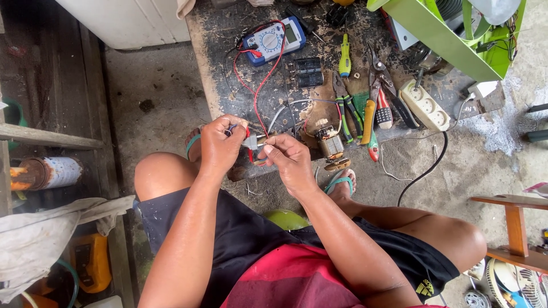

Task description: Repairing an electric fan motor by testing circuits with a multimeter and connecting wires.

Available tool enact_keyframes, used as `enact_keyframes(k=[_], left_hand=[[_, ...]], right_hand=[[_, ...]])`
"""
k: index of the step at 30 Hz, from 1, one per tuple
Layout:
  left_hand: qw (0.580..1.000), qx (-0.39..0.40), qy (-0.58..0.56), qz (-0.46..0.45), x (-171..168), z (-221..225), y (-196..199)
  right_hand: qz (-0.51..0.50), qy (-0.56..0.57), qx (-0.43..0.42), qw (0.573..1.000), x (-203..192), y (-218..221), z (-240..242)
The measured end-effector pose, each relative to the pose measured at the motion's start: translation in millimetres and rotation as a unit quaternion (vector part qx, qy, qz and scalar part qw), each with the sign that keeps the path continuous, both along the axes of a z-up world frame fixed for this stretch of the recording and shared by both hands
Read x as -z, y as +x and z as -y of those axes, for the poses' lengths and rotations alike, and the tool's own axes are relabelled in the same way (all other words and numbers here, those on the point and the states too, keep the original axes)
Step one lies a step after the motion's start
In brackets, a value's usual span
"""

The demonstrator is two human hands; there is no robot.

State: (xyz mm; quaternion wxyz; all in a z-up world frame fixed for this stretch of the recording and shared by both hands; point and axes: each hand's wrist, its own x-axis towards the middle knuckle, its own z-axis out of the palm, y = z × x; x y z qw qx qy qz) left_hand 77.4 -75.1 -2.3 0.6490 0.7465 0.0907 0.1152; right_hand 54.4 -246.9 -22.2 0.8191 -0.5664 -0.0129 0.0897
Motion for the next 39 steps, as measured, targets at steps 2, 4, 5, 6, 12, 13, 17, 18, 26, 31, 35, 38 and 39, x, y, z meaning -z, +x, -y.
enact_keyframes(k=[2, 4, 5, 6, 12, 13, 17, 18, 26, 31, 35, 38, 39], left_hand=[[1.0, 0.001, -0.01, -0.002, 3.0, 0.1, 0.8], [1.0, 0.003, -0.009, -0.003, 8.6, -1.3, 1.9], [1.0, 0.005, -0.009, -0.003, 11.4, -1.8, 2.8], [1.0, 0.004, -0.009, -0.004, 12.6, -1.8, 2.7], [0.998, 0.035, -0.038, -0.024, 5.3, -1.2, 0.0], [0.998, 0.037, -0.041, -0.027, 1.5, -0.5, -1.1], [0.997, 0.057, -0.037, -0.035, -6.3, 1.4, -2.5], [0.997, 0.063, -0.038, -0.034, -5.4, 0.2, -4.2], [0.994, 0.048, 0.053, -0.083, -8.4, 4.6, -8.9], [0.994, 0.068, 0.056, -0.072, 2.0, 0.0, -9.4], [0.994, 0.073, 0.037, -0.069, -1.6, 2.9, -10.8], [0.994, 0.073, 0.038, -0.075, 0.3, 2.3, -11.8], [0.994, 0.077, 0.037, -0.071, 4.2, 2.1, -10.9]], right_hand=[[0.005, -0.014, 0.002, 1.0, 0.0, 1.3, 1.9], [0.004, -0.007, 0.001, 1.0, -1.3, 2.0, 1.9], [0.003, 0.0, 0.001, 1.0, -2.0, 2.6, 2.1], [0.002, 0.0, 0.001, 1.0, -3.2, 3.2, 3.3], [-0.015, 0.017, -0.035, 0.999, -3.8, 8.0, 10.1], [-0.023, 0.022, -0.046, 0.998, -3.8, 8.2, 12.1], [-0.046, 0.041, -0.07, 0.996, -0.5, 10.9, 17.1], [-0.045, 0.041, -0.064, 0.996, 7.7, 11.0, 16.5], [-0.063, 0.086, -0.048, 0.993, 14.8, 5.1, 15.8], [-0.053, 0.087, -0.053, 0.993, 26.8, 2.2, 16.7], [-0.042, 0.079, -0.048, 0.995, 37.8, 2.3, 14.4], [-0.037, 0.073, -0.047, 0.996, 34.3, 1.3, 13.3], [-0.034, 0.071, -0.043, 0.996, 29.0, 1.3, 14.7]])
